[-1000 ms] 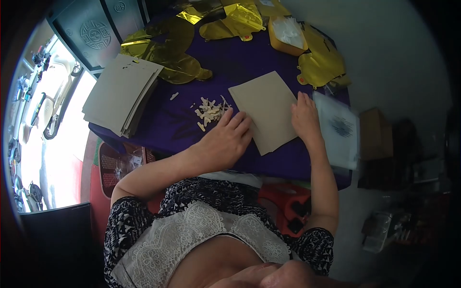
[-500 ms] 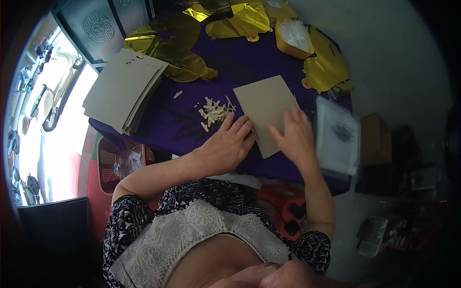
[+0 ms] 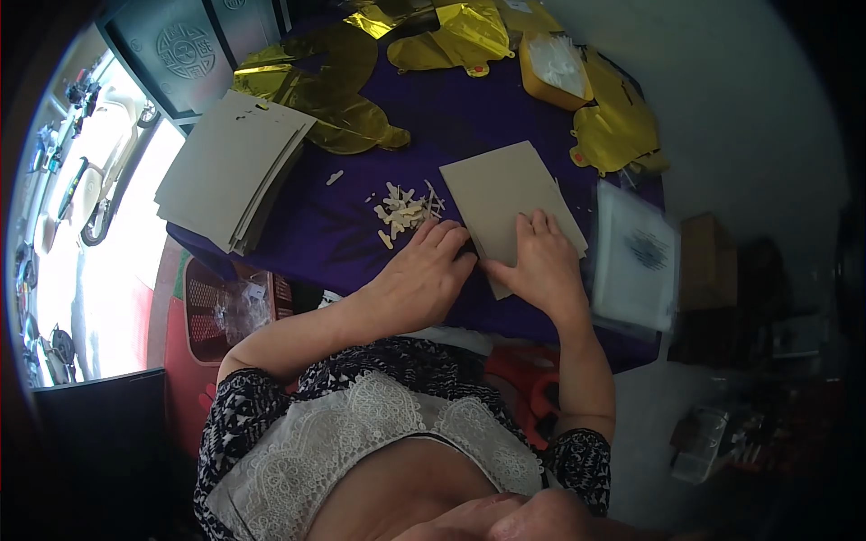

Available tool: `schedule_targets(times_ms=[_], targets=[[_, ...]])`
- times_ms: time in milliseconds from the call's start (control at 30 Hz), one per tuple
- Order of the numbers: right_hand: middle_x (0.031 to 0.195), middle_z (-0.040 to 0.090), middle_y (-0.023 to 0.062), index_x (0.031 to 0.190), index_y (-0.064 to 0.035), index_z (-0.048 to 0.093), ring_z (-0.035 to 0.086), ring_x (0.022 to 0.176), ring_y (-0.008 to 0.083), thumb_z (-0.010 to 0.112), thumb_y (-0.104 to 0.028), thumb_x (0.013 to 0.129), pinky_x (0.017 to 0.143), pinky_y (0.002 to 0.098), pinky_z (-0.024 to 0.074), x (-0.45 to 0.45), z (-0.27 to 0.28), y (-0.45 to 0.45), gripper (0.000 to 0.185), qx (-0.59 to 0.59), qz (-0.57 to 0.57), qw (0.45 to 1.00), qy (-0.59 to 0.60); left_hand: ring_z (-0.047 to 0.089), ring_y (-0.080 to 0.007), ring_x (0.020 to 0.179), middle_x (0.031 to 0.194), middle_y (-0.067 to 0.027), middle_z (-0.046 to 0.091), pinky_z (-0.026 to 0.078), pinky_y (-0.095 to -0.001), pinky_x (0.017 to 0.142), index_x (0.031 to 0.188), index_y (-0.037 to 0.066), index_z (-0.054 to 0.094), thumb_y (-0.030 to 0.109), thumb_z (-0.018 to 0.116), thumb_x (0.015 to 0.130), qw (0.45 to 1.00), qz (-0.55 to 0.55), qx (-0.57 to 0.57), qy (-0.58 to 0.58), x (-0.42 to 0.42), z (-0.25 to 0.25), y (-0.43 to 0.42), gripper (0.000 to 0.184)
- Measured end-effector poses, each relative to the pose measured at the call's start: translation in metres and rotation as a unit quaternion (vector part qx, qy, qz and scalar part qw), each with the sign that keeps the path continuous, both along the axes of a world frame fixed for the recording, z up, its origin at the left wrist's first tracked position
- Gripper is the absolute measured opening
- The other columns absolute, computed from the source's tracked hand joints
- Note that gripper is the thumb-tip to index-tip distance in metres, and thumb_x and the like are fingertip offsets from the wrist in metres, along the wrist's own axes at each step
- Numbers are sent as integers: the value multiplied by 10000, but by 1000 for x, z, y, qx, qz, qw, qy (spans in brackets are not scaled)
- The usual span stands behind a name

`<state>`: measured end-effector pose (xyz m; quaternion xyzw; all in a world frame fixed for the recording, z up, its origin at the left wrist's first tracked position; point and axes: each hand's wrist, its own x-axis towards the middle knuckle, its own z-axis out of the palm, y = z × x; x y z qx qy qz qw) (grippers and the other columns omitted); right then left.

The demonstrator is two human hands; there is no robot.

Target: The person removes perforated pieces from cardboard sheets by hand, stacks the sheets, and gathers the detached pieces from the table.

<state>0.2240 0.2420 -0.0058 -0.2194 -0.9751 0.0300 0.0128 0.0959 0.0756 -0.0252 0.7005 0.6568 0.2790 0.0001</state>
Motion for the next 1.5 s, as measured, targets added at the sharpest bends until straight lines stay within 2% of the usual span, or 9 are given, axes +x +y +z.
schedule_targets(times_ms=[167,367,467,600,700,800,1000,1100,1500], targets=[[1152,562,309,1100,115,568,553,1132,451,799,-398,708,889,453,525,1,1,4,686,-20,0,1000,-4,579,-351,984,1014,-199,586,489,-410,843,996,-74,648,-14,626,767,994,18,26,-101,2,3,1,237],[1154,560,306,1104,115,569,544,1147,448,783,-364,718,894,447,527,-1,0,0,651,1,-8,1000,-16,602,-353,878,930,-167,613,496,-416,761,970,-48,654,-28,626,769,985,67,2,-159,0,8,2,204],[1161,559,305,1101,109,572,531,1166,444,785,-362,711,926,441,511,-1,0,-2,647,-3,-17,1000,-9,594,-350,892,939,-155,615,489,-426,764,965,-45,654,-25,627,768,978,95,-33,-183,2,6,3,200],[1162,565,286,1092,101,577,529,1162,427,789,-357,712,982,421,468,3,-4,-5,632,-11,-34,999,25,572,-353,1037,1058,-169,604,472,-431,868,1024,-47,636,-11,622,769,995,42,45,-73,4,-3,11,258],[1150,577,269,1089,85,580,535,1147,409,772,-289,749,970,424,462,11,-15,-2,541,37,0,993,111,528,-365,1156,1169,-193,567,441,-446,951,1080,-47,617,-11,620,763,998,28,39,-31,10,-4,15,319],[1101,592,255,1066,82,587,544,1110,390,726,-186,796,947,452,457,20,-10,16,405,-55,-14,980,190,491,-384,1216,1240,-216,527,414,-468,998,1114,-45,604,-12,622,754,1000,20,11,-18,11,-6,15,362],[978,603,254,944,83,635,578,979,388,587,-22,828,869,465,479,20,-23,64,163,104,-153,969,165,445,-395,1268,1296,-219,497,360,-516,1057,1155,-15,607,9,628,736,1000,6,0,26,11,-5,13,420],[950,617,266,907,68,661,600,921,395,551,-13,835,835,469,495,16,-25,72,155,29,-197,978,61,425,-387,1291,1313,-211,492,328,-551,1074,1173,1,611,24,635,729,998,-3,-24,52,11,-6,11,445],[923,655,227,949,32,657,634,868,384,638,-176,855,812,446,505,17,-8,79,230,-30,-212,964,156,428,-385,1279,1289,-208,499,327,-562,1067,1140,1,624,46,650,732,998,3,-14,57,13,-7,10,412]])
